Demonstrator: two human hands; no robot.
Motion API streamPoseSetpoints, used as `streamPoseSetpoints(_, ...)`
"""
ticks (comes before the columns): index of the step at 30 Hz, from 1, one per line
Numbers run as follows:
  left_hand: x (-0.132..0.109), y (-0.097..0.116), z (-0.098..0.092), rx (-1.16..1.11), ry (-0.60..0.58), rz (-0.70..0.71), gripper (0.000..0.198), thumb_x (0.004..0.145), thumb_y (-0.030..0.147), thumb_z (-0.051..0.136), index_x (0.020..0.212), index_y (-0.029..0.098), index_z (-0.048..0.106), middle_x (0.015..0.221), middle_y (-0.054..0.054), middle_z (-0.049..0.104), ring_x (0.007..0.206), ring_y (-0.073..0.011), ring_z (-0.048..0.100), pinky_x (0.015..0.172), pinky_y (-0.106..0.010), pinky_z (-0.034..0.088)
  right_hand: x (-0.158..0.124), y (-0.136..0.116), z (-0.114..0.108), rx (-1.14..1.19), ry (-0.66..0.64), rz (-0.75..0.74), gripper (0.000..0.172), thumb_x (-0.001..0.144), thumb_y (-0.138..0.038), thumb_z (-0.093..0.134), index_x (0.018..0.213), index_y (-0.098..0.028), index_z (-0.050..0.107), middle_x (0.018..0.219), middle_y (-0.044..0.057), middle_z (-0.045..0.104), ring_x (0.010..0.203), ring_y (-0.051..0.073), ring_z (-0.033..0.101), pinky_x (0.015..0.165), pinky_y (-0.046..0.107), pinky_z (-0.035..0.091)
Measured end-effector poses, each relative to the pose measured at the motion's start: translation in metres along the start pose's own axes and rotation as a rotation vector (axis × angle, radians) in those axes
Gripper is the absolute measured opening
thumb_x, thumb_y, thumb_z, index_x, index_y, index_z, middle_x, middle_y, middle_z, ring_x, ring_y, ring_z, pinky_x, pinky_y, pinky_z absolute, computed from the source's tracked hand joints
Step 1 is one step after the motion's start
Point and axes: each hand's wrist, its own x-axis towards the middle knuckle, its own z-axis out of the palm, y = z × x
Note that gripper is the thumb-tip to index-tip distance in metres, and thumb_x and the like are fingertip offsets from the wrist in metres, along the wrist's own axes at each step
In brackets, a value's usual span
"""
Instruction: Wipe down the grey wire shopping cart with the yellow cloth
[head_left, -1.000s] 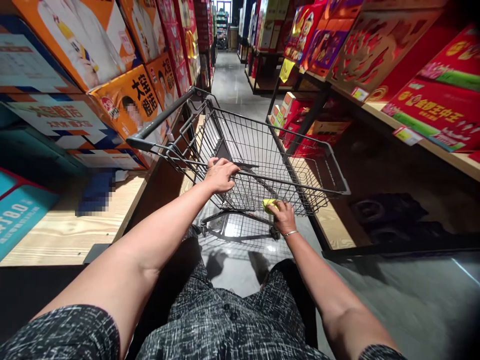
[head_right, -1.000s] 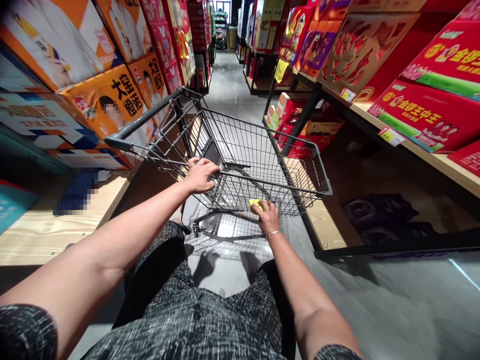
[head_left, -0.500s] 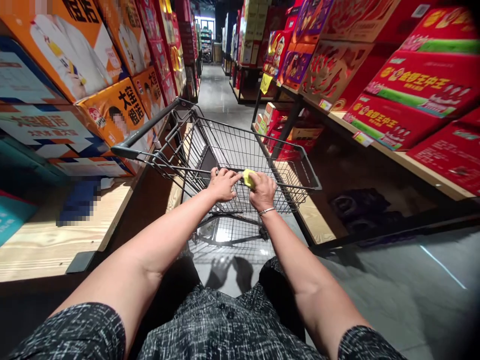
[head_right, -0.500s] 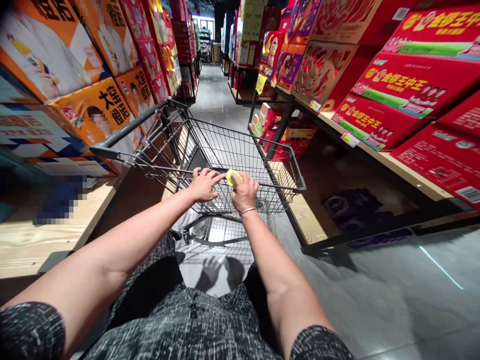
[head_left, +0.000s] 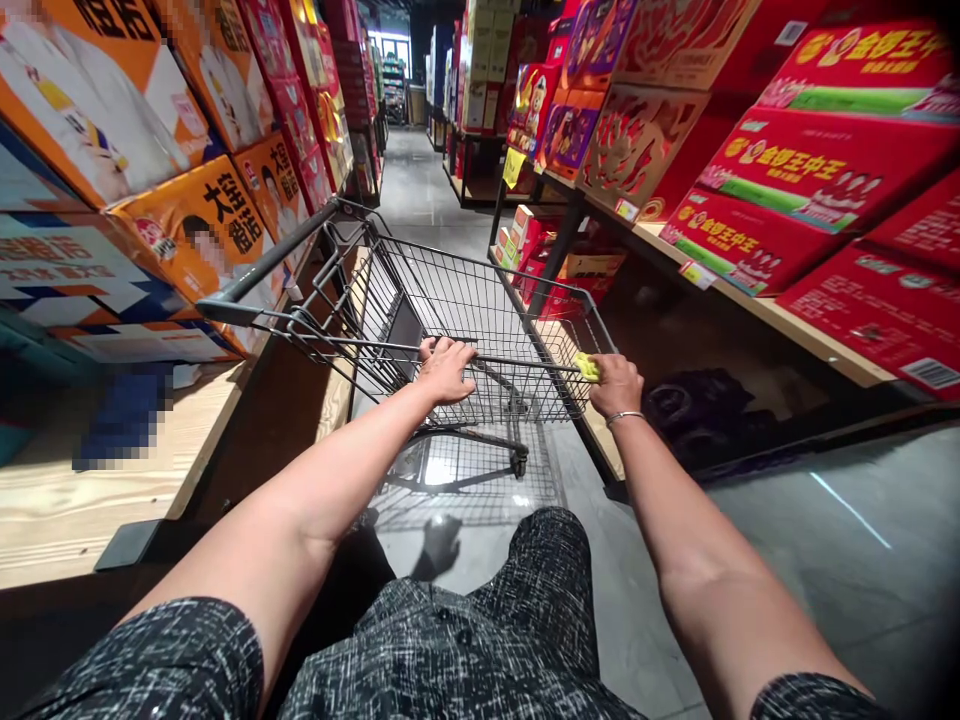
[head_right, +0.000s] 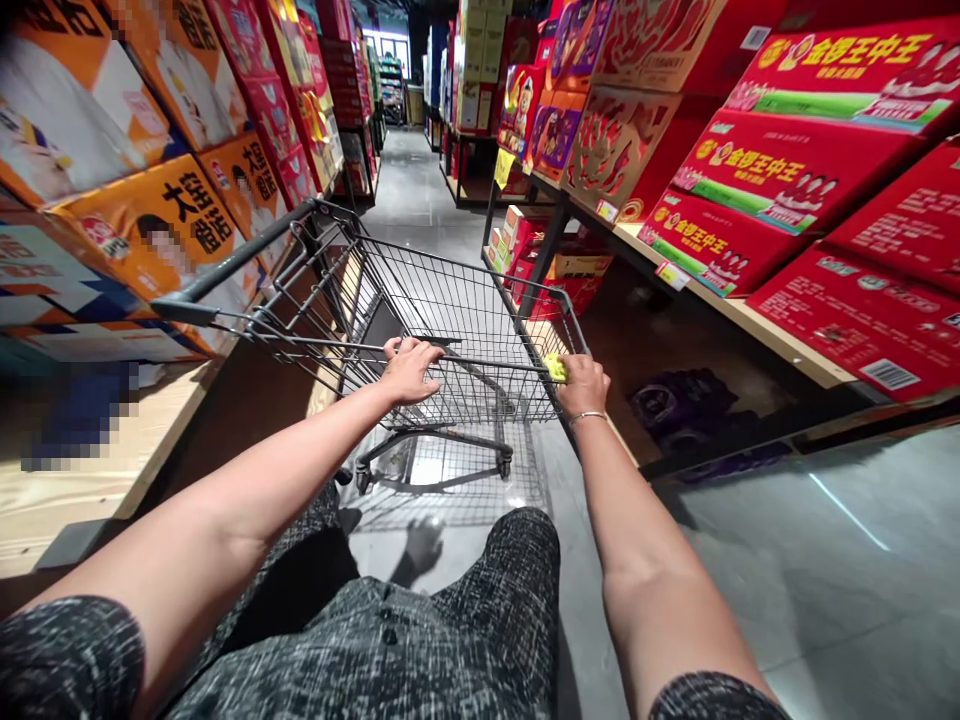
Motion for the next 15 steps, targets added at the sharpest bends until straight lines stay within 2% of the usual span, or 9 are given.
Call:
streamPoseSetpoints(3,0.004,0.001,0.002,-0.006,0.004,-0.012,0.043,0.081,0.037,0.062,0.123,0.029,0.059,0.128,-0.006,0.064,0.131,-0.0329,0.043,0.115,-0.059,0.015,-0.002,-0.024,0.002,0.033,-0.018,0.078,0.047,0.075,-0.012,0.053,0.118,-0.025,0.068,0.122,0.009,0.064,0.109,0.027,0.049,0.082,0.038,0.031)
streamPoseSetpoints(6,0.013,-0.002,0.002,0.012,-0.011,-0.030,0.042,0.081,0.042,0.063,0.120,0.029,0.060,0.131,-0.006,0.063,0.135,-0.0342,0.039,0.115,-0.061,0.013,-0.002,-0.051,0.003,0.054,-0.035,0.074,0.046,0.075,-0.011,0.053,0.116,-0.026,0.069,0.119,0.009,0.064,0.108,0.027,0.049,0.079,0.038,0.031)
streamPoseSetpoints(11,0.034,-0.018,-0.002,0.074,-0.087,-0.047,0.049,0.082,0.053,0.064,0.125,0.030,0.060,0.136,-0.009,0.059,0.138,-0.0378,0.036,0.116,-0.065,0.014,0.000,-0.085,0.003,0.046,-0.070,0.023,0.047,0.073,-0.009,0.055,0.115,-0.026,0.069,0.114,0.010,0.064,0.104,0.028,0.049,0.081,0.038,0.033)
streamPoseSetpoints(13,0.042,-0.026,-0.004,0.123,-0.127,-0.049,0.055,0.081,0.056,0.065,0.130,0.030,0.060,0.139,-0.011,0.056,0.138,-0.0401,0.037,0.116,-0.067,0.013,-0.003,-0.093,0.005,0.030,-0.077,-0.008,0.048,0.074,-0.010,0.054,0.117,-0.026,0.068,0.114,0.011,0.064,0.105,0.028,0.049,0.082,0.039,0.033)
streamPoseSetpoints(15,0.047,-0.035,-0.007,0.182,-0.163,-0.051,0.063,0.079,0.058,0.067,0.136,0.032,0.058,0.143,-0.012,0.053,0.139,-0.0414,0.038,0.117,-0.069,0.009,-0.009,-0.093,0.006,0.034,-0.070,-0.082,0.055,0.073,-0.011,0.054,0.124,-0.027,0.065,0.121,0.011,0.063,0.109,0.028,0.048,0.085,0.040,0.033)
